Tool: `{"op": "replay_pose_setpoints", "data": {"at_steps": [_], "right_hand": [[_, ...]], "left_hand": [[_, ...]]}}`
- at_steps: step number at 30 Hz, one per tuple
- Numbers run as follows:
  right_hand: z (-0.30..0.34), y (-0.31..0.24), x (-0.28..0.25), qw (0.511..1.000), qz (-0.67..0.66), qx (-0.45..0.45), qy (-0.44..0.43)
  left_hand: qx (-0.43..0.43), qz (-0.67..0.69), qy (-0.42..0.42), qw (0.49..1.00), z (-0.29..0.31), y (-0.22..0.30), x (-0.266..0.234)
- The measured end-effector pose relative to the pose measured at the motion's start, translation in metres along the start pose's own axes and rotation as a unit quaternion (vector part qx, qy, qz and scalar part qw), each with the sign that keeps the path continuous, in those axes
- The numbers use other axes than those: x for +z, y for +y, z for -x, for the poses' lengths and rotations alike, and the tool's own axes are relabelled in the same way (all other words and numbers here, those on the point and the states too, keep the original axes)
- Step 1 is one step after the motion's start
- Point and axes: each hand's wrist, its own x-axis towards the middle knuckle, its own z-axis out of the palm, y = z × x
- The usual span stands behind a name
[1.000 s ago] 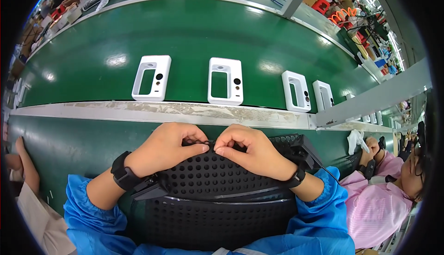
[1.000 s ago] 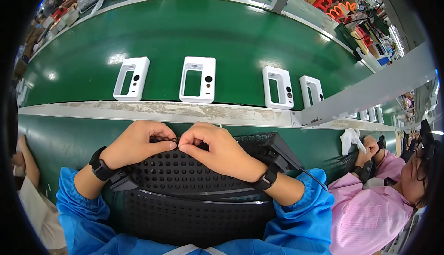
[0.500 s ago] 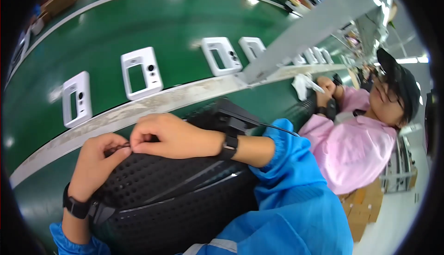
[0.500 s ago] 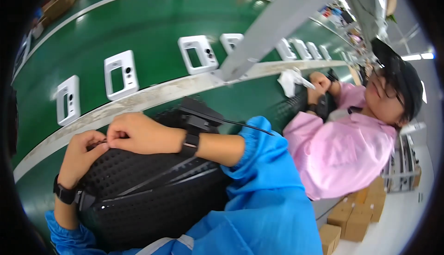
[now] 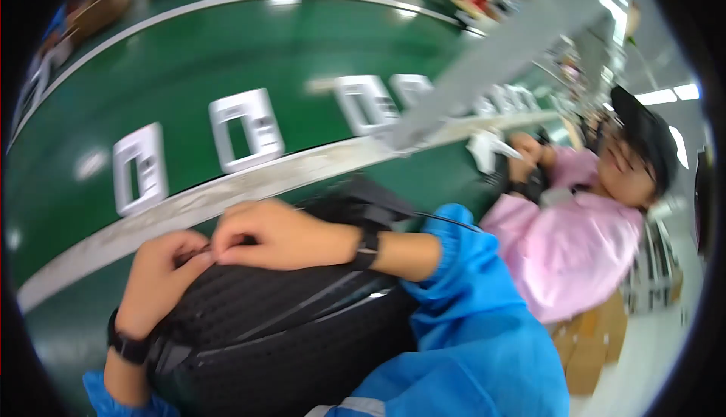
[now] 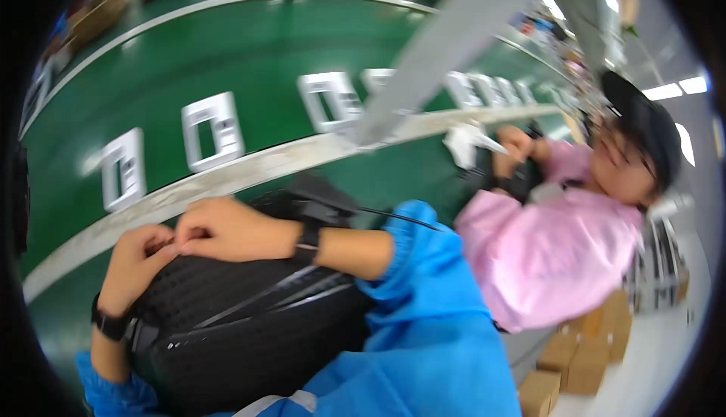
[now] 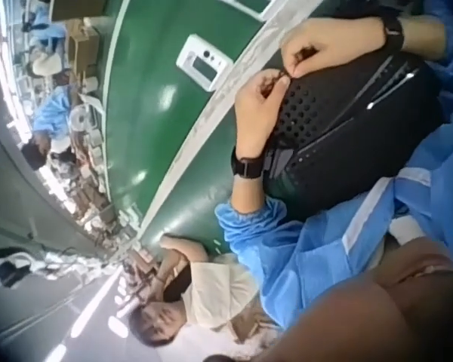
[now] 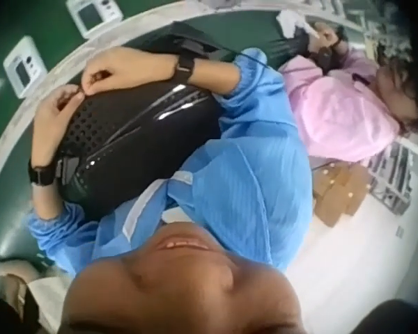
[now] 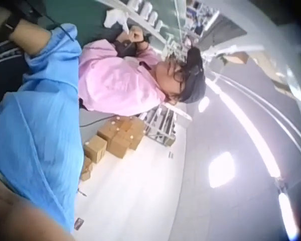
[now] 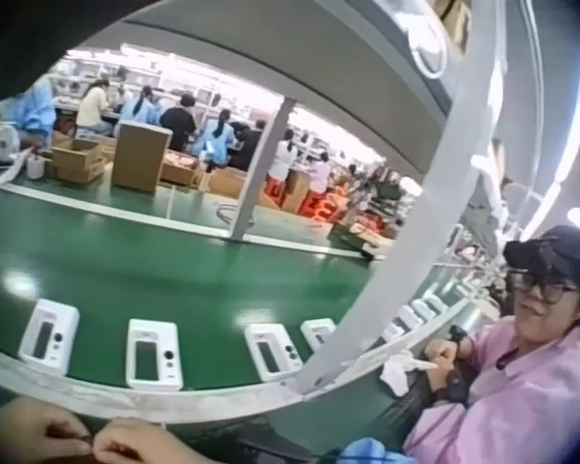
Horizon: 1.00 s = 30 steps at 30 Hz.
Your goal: The person peels small black circular stickers from a sheet and presses them onto the circular openings of white plastic housings on a conveyor belt.
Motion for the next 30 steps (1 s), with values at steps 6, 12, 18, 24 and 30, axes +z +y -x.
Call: {"op": "replay_pose_setpoints", "data": {"at_steps": [6, 12, 18, 24, 30], "right_hand": [[0.008, -0.021, 0.004, 0.999, 0.028, 0.040, -0.011], [0.003, -0.043, 0.005, 0.993, 0.031, 0.108, -0.043], [0.007, -0.046, -0.005, 0.978, -0.057, 0.196, 0.038], [0.006, -0.040, -0.005, 0.975, -0.059, 0.213, 0.011], [0.006, -0.024, 0.005, 0.980, -0.053, 0.193, 0.013]], "left_hand": [[0.045, 0.007, -0.016, 0.999, 0.007, -0.002, 0.002], [0.028, -0.009, 0.002, 1.000, 0.018, -0.001, -0.001], [0.067, -0.030, -0.009, 0.997, 0.014, -0.004, 0.005], [0.064, -0.014, -0.023, 0.998, 0.006, -0.003, 0.009], [0.018, 0.029, -0.034, 0.999, 0.005, -0.006, 0.005]]}}
